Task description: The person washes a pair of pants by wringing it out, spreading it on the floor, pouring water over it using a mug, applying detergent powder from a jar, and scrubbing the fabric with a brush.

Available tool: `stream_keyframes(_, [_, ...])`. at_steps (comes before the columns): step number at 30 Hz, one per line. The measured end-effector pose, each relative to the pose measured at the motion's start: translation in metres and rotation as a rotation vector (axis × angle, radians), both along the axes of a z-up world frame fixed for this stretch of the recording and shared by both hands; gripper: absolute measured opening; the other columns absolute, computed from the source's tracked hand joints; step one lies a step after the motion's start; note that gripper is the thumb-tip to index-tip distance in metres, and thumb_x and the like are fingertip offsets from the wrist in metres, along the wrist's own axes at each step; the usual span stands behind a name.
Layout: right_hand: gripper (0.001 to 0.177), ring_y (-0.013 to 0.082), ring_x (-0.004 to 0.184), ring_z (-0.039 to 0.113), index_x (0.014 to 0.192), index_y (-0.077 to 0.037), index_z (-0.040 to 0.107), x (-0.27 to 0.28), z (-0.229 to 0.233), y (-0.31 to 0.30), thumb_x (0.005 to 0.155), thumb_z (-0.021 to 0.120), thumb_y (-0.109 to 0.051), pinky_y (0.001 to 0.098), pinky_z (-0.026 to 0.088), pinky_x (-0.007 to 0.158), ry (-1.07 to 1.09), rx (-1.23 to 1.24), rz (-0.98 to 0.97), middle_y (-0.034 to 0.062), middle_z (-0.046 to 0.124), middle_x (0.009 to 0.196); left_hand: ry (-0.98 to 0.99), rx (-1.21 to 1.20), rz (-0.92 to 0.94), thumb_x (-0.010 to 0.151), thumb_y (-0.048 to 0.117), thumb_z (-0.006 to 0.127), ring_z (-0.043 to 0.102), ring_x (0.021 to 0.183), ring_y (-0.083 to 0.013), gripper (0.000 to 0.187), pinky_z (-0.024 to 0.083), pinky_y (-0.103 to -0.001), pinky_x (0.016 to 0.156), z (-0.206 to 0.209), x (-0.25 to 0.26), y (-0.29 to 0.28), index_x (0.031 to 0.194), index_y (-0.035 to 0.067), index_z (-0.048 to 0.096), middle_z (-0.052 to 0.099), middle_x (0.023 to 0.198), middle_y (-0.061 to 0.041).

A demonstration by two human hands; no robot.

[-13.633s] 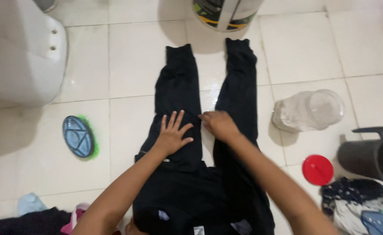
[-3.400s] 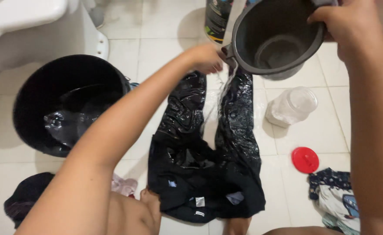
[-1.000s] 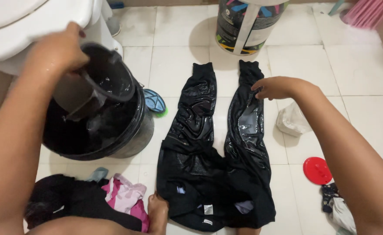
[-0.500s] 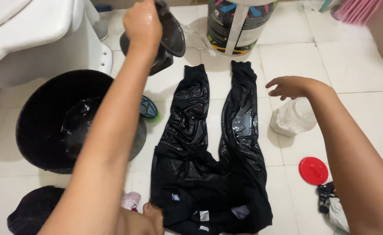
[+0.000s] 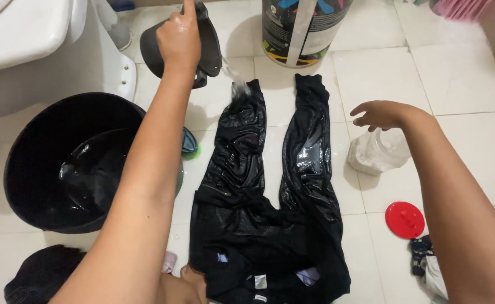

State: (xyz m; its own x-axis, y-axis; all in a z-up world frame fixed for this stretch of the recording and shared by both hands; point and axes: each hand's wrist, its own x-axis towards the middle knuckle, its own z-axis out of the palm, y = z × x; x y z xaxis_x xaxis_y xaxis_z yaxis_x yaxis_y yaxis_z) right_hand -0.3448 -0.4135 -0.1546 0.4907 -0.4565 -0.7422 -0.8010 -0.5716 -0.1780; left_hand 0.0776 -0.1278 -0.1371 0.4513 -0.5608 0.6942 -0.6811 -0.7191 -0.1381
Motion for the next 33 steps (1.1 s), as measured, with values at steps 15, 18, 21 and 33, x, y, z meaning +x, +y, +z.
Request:
stream_keyframes(15, [0.054, 0.0268, 0.117, 0.072, 0.152, -0.025, 0.051, -0.009, 0.013, 0.003, 0.099, 0.059, -0.030, 0.0450, 0.059, 0.098, -0.005, -0.022, -0.001, 0.0080, 0.068, 0.140, 0.264, 0.219, -0.008, 0.080, 0.007, 0.070, 0.073, 0.080, -0.0339, 0.041, 0.057, -0.043, 0.063, -0.014, -0.010, -0.014, 0.120, 0.006, 0.063, 0.074, 0.086, -0.015])
stream_keyframes(18, [0.054, 0.0269, 0.117, 0.072, 0.152, -0.025, 0.051, -0.011, 0.017, 0.000, 0.099, 0.059, -0.029, 0.0451, 0.058, 0.099, -0.012, -0.023, -0.017, 0.0077, 0.068, 0.141, 0.495, 0.393, 0.035, 0.087, 0.012, 0.065, 0.072, 0.092, -0.0362, 0.024, 0.058, -0.044, 0.070, -0.022, -0.031, -0.021, 0.110, 0.008, 0.072, 0.074, 0.099, -0.016])
stream_keyframes(21, [0.054, 0.0266, 0.118, 0.071, 0.152, -0.025, 0.051, -0.010, 0.020, 0.001, 0.099, 0.059, -0.029, 0.0453, 0.057, 0.100, 0.000, -0.023, -0.030, 0.0073, 0.067, 0.141, 0.733, 0.574, 0.008, 0.086, 0.014, 0.064, 0.070, 0.107, -0.0364, 0.026, 0.058, -0.047, 0.081, -0.029, -0.068, -0.027, 0.108, 0.009, 0.078, 0.074, 0.114, -0.018])
stream_keyframes(33, [0.052, 0.0245, 0.118, 0.071, 0.151, -0.025, 0.054, -0.012, 0.034, 0.010, 0.099, 0.059, -0.027, 0.0438, 0.057, 0.101, -0.014, -0.014, -0.079, 0.0053, 0.068, 0.139, 0.673, 0.106, -0.114, 0.087, 0.009, 0.063, 0.074, 0.093, -0.0356, 0.017, 0.060, -0.046, 0.077, -0.019, -0.161, -0.135, 0.097, 0.008, 0.076, 0.076, 0.097, -0.017])
